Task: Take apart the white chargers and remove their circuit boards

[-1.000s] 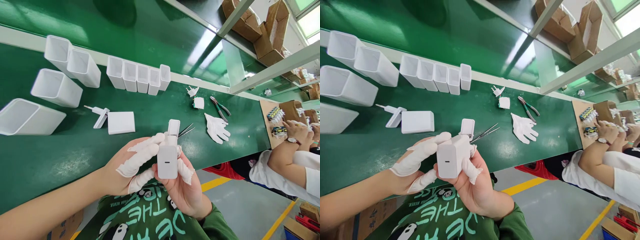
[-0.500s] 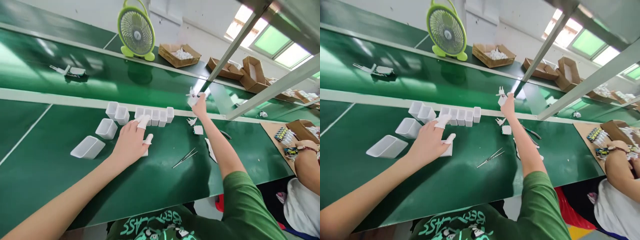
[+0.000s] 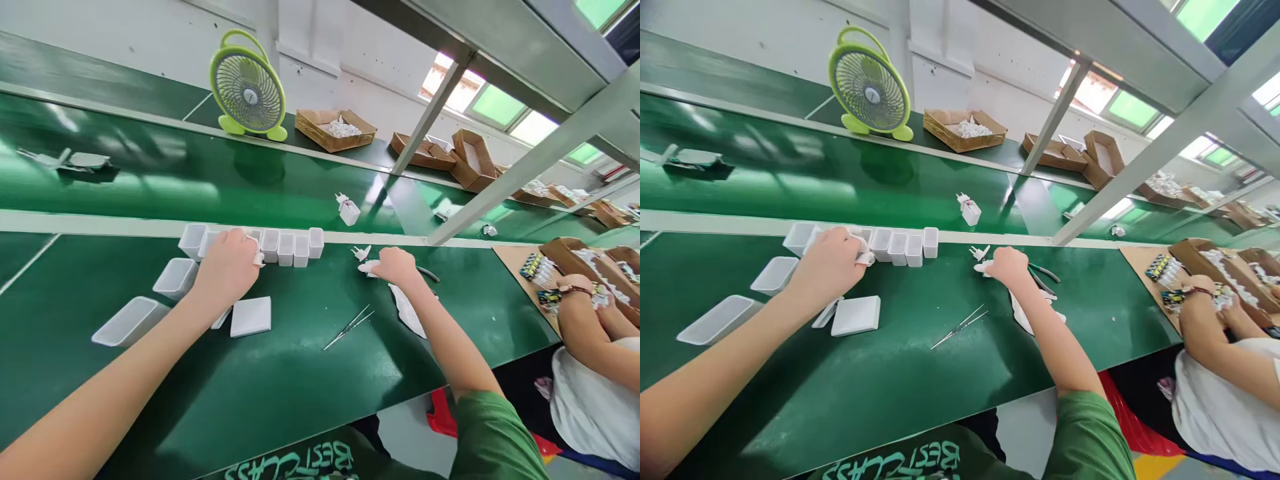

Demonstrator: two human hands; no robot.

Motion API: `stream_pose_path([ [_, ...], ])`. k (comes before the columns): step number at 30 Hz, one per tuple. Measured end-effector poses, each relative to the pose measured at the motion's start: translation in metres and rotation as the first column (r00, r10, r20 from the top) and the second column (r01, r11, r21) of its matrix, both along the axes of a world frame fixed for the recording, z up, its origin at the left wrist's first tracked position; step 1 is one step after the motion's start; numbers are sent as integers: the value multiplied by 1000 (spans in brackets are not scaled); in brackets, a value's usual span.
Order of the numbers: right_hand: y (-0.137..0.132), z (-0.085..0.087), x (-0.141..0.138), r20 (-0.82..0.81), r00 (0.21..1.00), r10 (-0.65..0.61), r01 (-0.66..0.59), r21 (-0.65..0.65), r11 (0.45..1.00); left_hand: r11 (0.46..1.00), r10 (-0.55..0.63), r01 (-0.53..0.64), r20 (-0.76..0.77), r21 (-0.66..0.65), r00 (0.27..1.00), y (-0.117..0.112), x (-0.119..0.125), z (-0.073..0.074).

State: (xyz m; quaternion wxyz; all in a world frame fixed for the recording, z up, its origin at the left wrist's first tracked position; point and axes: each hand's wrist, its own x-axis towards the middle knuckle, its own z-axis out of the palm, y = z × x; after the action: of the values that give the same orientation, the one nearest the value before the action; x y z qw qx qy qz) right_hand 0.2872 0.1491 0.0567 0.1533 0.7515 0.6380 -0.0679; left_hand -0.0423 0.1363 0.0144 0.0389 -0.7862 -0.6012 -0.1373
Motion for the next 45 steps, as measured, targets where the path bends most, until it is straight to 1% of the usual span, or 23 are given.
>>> stream_pose_path([
  [2, 3, -4, -6, 4, 1000, -8, 8, -14, 1000, 998, -35, 34, 16, 55, 999, -19, 5, 7],
  [4, 7, -4, -10, -15, 1000, -6, 5, -14, 1000, 976, -149, 136, 69, 169, 986, -49, 16, 9],
  [6, 5, 1, -11, -50, 999, 8, -8, 3, 1000, 913, -352, 311, 126, 262, 927, -83, 30, 1],
  [9, -10, 16, -5, -123, 992, 35, -26, 71, 997, 861, -494, 442, 204, 253, 845, -125, 48, -21],
  [11, -28, 25, 3, -176, 983, 54, -31, 130, 991, 866, -500, 457, 319, 204, 805, -139, 54, -34],
  [13, -51, 30, 14, -303, 947, 106, -39, 219, 975, 898, -430, 420, 462, 130, 776, -143, 54, -44],
  [14, -63, 30, 18, -426, 891, 155, -34, 278, 960, 918, -366, 390, 532, 70, 764, -143, 52, -46],
  [15, -76, 27, 21, -614, 756, 225, 4, 348, 937, 930, -289, 366, 593, -11, 751, -141, 50, -48],
  [16, -90, 22, 22, -776, 566, 280, 57, 376, 925, 929, -207, 353, 640, -108, 740, -139, 49, -50],
  [17, -105, 15, 21, -880, 359, 311, 110, 371, 922, 912, -132, 354, 671, -206, 730, -137, 47, -50],
  [18, -119, 7, 16, -930, 171, 325, 149, 351, 925, 885, -71, 365, 691, -290, 720, -135, 46, -50],
  [19, -132, -3, 10, -945, 33, 325, 168, 326, 930, 855, -27, 381, 705, -351, 709, -135, 45, -50],
  [21, -155, -22, -9, -943, -142, 302, 175, 276, 945, 812, 16, 418, 732, -407, 681, -134, 45, -47],
  [22, -164, -31, -19, -939, -203, 278, 157, 249, 956, 803, 11, 443, 753, -399, 658, -135, 45, -45],
  [24, -177, -42, -37, -929, -286, 236, 115, 211, 971, 790, -64, 526, 810, -316, 582, -137, 44, -41],
  [26, -185, -45, -48, -924, -313, 220, 97, 200, 975, 760, -189, 623, 855, -183, 483, -140, 42, -36],
  [27, -187, -45, -51, -926, -304, 222, 95, 203, 975, 740, -247, 661, 866, -121, 435, -141, 41, -33],
  [29, -191, -44, -52, -943, -246, 224, 86, 209, 974, 718, -313, 695, 877, -33, 365, -144, 39, -30],
  [31, -194, -43, -50, -959, -170, 225, 76, 215, 974, 725, -335, 688, 883, 19, 329, -146, 38, -27],
  [34, -201, -41, -49, -969, -105, 222, 114, 210, 971, 732, -357, 680, 878, 51, 318, -147, 38, -24],
  [38, -207, -36, -56, -974, -49, 220, 178, 208, 962, 710, -394, 698, 874, 93, 285, -146, 36, -22],
  [41, -206, -31, -59, -966, -6, 260, 142, 257, 956, 699, -429, 707, 853, 104, 298, -145, 34, -20],
  [45, -203, -28, -60, -957, 39, 288, 108, 291, 951, 712, -465, 690, 824, 132, 322, -144, 32, -19],
])
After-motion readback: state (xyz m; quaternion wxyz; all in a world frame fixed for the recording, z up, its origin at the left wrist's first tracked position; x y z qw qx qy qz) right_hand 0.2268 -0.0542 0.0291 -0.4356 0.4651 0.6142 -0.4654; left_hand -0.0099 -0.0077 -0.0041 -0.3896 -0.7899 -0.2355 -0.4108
